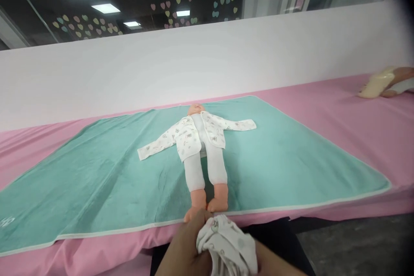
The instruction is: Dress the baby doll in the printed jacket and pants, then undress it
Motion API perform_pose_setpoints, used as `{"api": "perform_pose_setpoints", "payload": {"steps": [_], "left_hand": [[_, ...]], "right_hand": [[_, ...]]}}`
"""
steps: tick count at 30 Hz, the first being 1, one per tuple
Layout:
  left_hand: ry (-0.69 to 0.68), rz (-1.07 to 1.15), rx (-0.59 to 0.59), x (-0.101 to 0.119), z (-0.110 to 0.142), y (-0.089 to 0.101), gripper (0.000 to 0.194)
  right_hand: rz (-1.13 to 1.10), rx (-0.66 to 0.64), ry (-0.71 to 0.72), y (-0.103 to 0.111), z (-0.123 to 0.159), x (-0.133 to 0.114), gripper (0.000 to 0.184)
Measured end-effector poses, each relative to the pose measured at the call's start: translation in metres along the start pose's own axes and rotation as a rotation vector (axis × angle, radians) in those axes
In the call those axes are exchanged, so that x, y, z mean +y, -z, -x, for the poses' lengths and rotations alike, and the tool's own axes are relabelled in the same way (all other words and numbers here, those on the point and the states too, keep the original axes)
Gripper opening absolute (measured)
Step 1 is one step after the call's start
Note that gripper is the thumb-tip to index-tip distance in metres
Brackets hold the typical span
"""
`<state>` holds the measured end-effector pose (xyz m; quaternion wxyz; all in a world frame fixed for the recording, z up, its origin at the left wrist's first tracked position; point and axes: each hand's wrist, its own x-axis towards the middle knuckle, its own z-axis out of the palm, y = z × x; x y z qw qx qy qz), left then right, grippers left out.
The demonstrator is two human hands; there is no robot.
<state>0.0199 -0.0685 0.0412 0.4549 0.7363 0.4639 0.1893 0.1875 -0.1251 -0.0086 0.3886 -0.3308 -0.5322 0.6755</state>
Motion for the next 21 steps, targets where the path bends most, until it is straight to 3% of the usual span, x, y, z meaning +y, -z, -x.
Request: {"api": "perform_pose_setpoints", "payload": {"steps": [3,5,9,11,16,21], "left_hand": [[-0.030,-0.149,-0.022,0.008,-0.011,0.002,0.014],[-0.078,-0.307,-0.029,0.013,-0.019,0.004,0.022],[-0.182,-0.475,0.004,0.015,-0.033,0.007,0.027],[-0.212,-0.521,0.000,0.012,-0.037,0.008,0.022],[-0.237,-0.666,-0.041,0.006,-0.042,0.009,0.030],[-0.199,-0.656,-0.052,0.007,-0.039,0.011,0.037]], "right_hand": [[-0.064,0.063,0.019,0.006,-0.006,-0.012,0.056],[-0.056,0.184,0.007,0.005,-0.013,-0.018,0.060],[0.300,0.528,-0.069,0.005,-0.023,-0.023,0.030],[0.509,0.629,-0.087,0.010,-0.025,-0.022,0.016],[0.829,0.728,-0.063,0.023,-0.027,-0.021,0.010],[0.734,0.730,-0.176,0.025,-0.028,-0.024,0.003]]}}
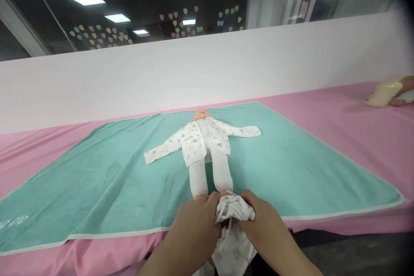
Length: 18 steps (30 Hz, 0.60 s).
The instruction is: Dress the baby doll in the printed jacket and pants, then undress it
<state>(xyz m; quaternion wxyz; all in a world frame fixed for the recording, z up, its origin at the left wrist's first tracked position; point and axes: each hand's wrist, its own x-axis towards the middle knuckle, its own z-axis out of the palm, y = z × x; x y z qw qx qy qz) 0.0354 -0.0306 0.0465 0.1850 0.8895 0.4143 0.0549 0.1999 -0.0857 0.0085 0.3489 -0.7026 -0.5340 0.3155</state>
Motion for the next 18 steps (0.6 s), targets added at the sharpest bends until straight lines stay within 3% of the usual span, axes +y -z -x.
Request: {"api": "perform_pose_setpoints", "payload": {"steps": [6,10,14,18], "left_hand": [[0.066,0.395,-0.009,0.000,0.003,0.010,0.025],[0.087,0.662,-0.003,0.000,-0.004,0.020,0.023],[0.065,0.839,-0.121,0.001,-0.012,0.030,0.019],[-0.011,0.911,-0.207,0.006,-0.015,0.034,0.036]], "right_hand": [[-0.308,-0.104,0.013,0.007,0.003,-0.004,0.014],[-0.386,-0.153,0.033,0.021,0.001,-0.010,0.020],[-0.388,-0.126,0.006,0.033,-0.004,-0.015,0.019],[-0.431,-0.086,-0.044,0.036,-0.009,-0.011,0.012]]}}
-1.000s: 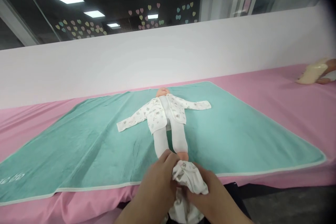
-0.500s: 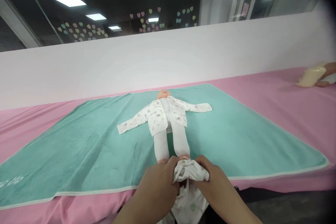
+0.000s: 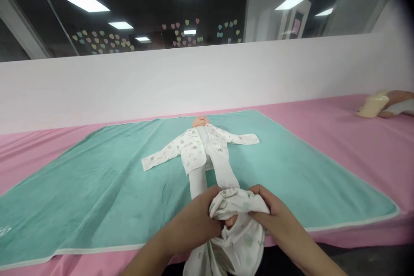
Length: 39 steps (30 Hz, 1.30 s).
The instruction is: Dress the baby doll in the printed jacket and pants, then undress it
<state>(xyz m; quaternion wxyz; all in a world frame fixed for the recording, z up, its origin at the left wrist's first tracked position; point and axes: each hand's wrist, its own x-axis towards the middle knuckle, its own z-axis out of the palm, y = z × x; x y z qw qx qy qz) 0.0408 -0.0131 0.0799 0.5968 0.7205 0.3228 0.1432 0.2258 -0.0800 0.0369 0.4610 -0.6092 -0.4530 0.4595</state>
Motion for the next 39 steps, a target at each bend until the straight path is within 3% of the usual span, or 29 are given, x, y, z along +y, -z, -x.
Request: {"api": "perform_pose_setpoints", "payload": {"steps": [4,8,14,19,22,26,32,36,39], "left_hand": [[-0.067,-0.029,-0.029,0.002,-0.004,0.000,0.045],[-0.165,-0.259,-0.002,-0.006,-0.013,0.004,0.037],[-0.358,-0.836,0.164,-0.029,-0.035,0.007,0.020],[-0.354,-0.948,0.285,-0.033,-0.041,0.003,0.014],[-0.205,-0.792,0.297,-0.029,-0.039,0.002,0.008],[-0.077,-0.511,0.229,-0.019,-0.033,0.004,0.009],[-0.085,-0.077,0.184,-0.028,-0.027,0.018,0.022],[-0.106,0.414,0.147,-0.048,-0.026,0.035,0.027],[-0.099,0.680,0.185,-0.055,-0.017,0.049,0.026]], "right_hand": [[-0.021,-0.037,0.038,0.002,-0.006,0.005,0.014],[0.004,-0.094,0.109,0.005,-0.013,0.000,0.013],[-0.088,-0.109,0.127,0.005,-0.025,-0.002,0.021],[-0.214,-0.106,0.082,0.010,-0.040,0.004,0.027],[-0.250,-0.150,0.042,0.016,-0.051,0.007,0.022],[-0.286,-0.186,-0.013,0.022,-0.068,0.011,0.013],[-0.279,-0.097,0.061,0.024,-0.091,0.015,0.010],[-0.274,-0.186,0.061,0.027,-0.093,0.014,0.018],[-0.215,-0.238,0.061,0.033,-0.095,0.019,0.021]]}}
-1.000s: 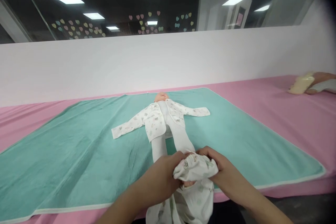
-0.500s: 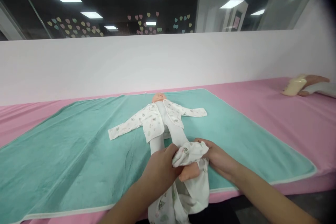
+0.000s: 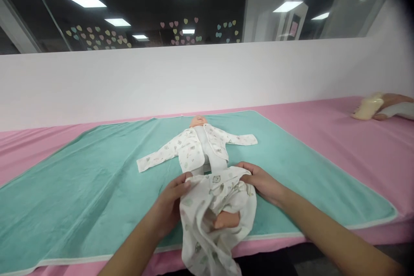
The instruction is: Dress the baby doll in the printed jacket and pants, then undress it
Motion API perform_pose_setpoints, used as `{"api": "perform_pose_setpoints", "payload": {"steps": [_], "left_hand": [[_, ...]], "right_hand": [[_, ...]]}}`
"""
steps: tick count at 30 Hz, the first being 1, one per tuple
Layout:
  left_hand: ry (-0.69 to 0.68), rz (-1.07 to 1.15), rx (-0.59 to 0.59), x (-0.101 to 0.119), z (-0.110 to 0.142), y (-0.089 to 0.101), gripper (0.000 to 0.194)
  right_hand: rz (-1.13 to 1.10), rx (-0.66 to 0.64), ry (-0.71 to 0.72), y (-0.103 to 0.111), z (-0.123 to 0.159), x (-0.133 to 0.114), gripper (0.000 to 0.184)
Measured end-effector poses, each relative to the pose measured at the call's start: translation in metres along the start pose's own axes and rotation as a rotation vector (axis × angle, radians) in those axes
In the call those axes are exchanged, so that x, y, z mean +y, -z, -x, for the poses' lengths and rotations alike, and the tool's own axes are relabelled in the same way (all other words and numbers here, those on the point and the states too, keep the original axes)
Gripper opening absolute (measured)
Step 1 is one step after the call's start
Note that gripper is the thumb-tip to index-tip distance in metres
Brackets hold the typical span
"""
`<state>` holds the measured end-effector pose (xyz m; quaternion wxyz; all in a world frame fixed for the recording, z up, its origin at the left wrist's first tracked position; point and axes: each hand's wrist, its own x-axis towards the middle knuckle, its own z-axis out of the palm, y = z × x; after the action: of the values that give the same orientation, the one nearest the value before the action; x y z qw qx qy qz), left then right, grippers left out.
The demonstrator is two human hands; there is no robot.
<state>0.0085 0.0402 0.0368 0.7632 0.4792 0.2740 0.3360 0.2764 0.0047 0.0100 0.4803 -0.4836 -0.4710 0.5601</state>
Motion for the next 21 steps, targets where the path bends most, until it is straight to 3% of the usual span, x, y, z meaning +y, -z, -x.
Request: {"api": "perform_pose_setpoints", "payload": {"steps": [5,10,13,16,19,21], "left_hand": [[-0.024,0.048,0.027,0.020,0.022,0.023,0.022],[-0.025,0.035,0.037,0.012,0.018,0.028,0.021],[-0.015,0.080,0.027,-0.001,0.004,0.021,0.018],[-0.023,0.120,-0.002,-0.008,-0.002,0.017,0.016],[-0.039,0.124,-0.017,-0.008,-0.001,0.016,0.019],[-0.052,0.094,0.022,-0.007,0.001,0.015,0.021]], "right_hand": [[0.076,0.044,0.093,0.016,-0.002,0.008,0.016],[0.321,-0.095,0.104,0.014,-0.006,0.006,0.015],[0.401,-0.177,0.180,0.005,-0.005,-0.003,0.018],[0.435,-0.118,0.263,-0.009,0.001,-0.019,0.022],[0.410,-0.036,0.308,-0.033,0.005,-0.037,0.016],[0.380,-0.116,0.283,-0.053,0.001,-0.048,0.020]]}}
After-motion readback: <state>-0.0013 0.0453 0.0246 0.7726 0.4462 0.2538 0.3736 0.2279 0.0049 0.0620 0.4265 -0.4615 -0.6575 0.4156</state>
